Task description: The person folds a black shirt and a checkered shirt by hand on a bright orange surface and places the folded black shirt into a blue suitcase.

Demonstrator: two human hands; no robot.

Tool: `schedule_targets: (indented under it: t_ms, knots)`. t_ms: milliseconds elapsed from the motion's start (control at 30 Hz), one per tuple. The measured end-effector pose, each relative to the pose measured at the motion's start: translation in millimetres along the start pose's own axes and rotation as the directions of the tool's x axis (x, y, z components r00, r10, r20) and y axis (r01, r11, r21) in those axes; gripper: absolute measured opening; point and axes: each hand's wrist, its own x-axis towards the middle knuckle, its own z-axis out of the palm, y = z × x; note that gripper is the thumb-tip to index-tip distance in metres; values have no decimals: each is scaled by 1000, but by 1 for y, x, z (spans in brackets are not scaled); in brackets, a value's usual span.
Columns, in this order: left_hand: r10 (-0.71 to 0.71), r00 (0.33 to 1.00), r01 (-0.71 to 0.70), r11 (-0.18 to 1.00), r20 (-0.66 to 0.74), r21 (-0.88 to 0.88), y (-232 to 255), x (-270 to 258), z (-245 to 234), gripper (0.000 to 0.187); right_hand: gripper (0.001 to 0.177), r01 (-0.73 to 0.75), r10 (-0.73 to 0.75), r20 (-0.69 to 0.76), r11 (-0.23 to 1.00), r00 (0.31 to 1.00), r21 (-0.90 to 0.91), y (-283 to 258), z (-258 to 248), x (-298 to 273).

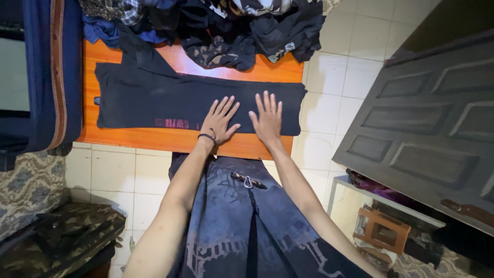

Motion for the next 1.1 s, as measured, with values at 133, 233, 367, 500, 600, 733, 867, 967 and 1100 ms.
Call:
schedule_targets:
  t_ms: [133,233,367,500,600,733,867,967,1100]
  knots:
    - [-41,999,41,999,-12,-6,-9,-12,-5,74,67,-166,166,-20,986,986,-19,54,-4,-8]
    - [-60,998,58,996,-35,-67,-23,-26,-8,72,64,-306,306,-14,952,952,26,100,-3,-16]
    - [-338,931,324,940,-140,-110,-66,-54,-20,68,62,-388,392,-130,920,911,58,84,-10,-27]
    - [-572,773,562,818,-274,-122,-106,-71,-27,66,66,-124,149,-106,969,983,214,-8,-2,2]
    - [-545,810,542,837,-215,-78,-128,-75,-34,68,65,8,-7,-8,997,1000,80,-56,8,18]
    - [-525,836,530,848,-158,-13,-151,-96,-54,72,66,-40,40,47,999,998,-4,-68,5,14]
    - [-596,773,607,794,-216,-20,-177,-128,-66,73,66,-64,64,48,998,997,-6,-72,6,1]
    - [-594,776,598,800,-213,-50,-191,-143,-70,76,66,-109,110,51,994,993,-12,-78,9,-15]
    - [-618,764,616,784,-185,-77,-194,-150,-74,80,69,-161,163,38,986,986,-46,-76,16,-31]
